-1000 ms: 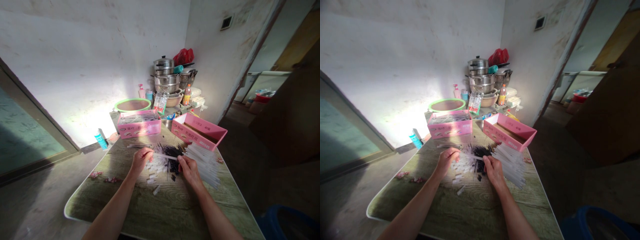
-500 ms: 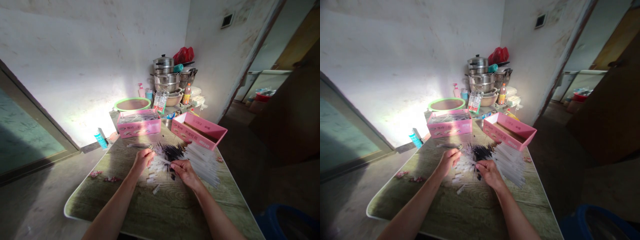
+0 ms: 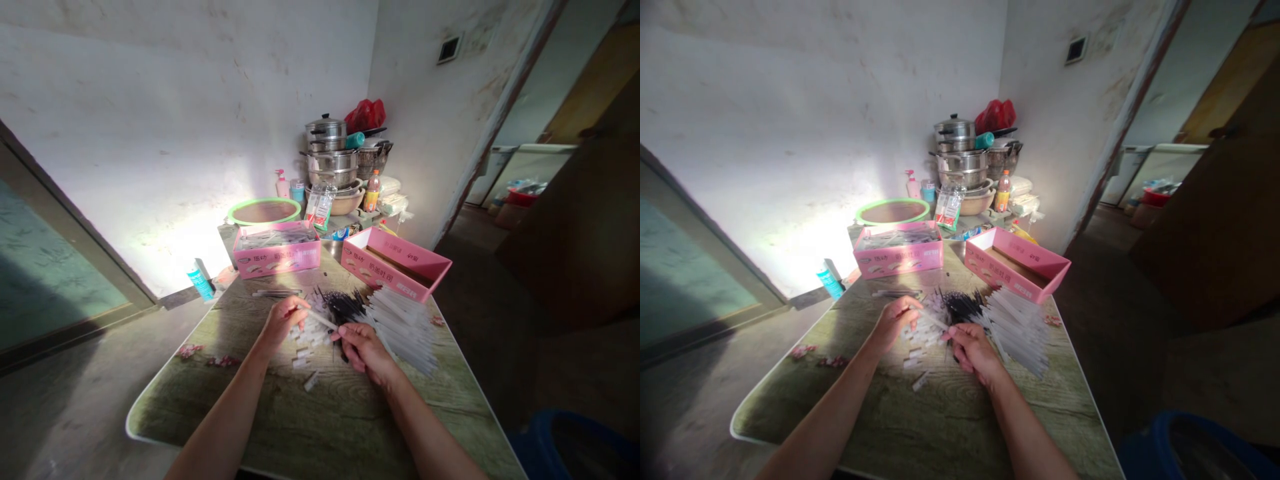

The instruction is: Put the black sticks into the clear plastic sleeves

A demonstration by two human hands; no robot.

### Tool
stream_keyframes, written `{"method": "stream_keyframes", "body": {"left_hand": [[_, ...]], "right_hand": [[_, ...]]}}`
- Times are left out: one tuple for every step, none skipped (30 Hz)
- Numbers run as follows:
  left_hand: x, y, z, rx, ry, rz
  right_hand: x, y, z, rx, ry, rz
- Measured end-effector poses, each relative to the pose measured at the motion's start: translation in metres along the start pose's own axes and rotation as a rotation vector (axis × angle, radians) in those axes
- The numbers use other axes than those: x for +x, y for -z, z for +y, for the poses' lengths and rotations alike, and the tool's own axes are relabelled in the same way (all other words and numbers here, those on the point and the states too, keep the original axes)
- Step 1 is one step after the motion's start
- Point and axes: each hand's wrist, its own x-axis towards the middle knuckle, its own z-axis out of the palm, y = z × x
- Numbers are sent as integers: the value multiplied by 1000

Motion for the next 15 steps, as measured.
{"method": "stream_keyframes", "body": {"left_hand": [[-1,0,1,17,-4,-11],[-1,-1,2,24,-9,-26],[-2,-2,2,24,-12,-40],[-3,-3,2,20,-11,-49],[-3,-5,1,11,-4,-50],[-3,-7,0,-2,6,-44],[-3,-8,-1,-17,17,-33],[-2,-8,-2,-34,31,-24],[-1,-6,-4,-53,46,-18],[0,-3,-6,-79,57,3],[2,3,-7,-113,70,48],[5,10,-8,-147,84,97],[7,18,-9,-199,91,211],[8,25,-10,-253,116,299],[9,31,-10,-285,116,349]], "right_hand": [[0,1,1,52,-27,-39],[-1,2,2,83,-45,-80],[-1,3,2,94,-55,-113],[-1,3,2,90,-62,-134],[-1,2,1,71,-63,-142],[-1,0,0,38,-58,-133],[-2,-1,-2,-13,-40,-111],[-2,-3,-4,-84,-4,-81],[-3,-4,-6,-178,52,-48],[-4,-4,-9,-292,127,-18],[-6,-4,-12,-420,212,10],[-9,-3,-15,-551,300,40],[-11,-1,-18,-671,376,74],[-13,1,-21,-768,429,119],[-14,3,-23,-837,459,163]]}}
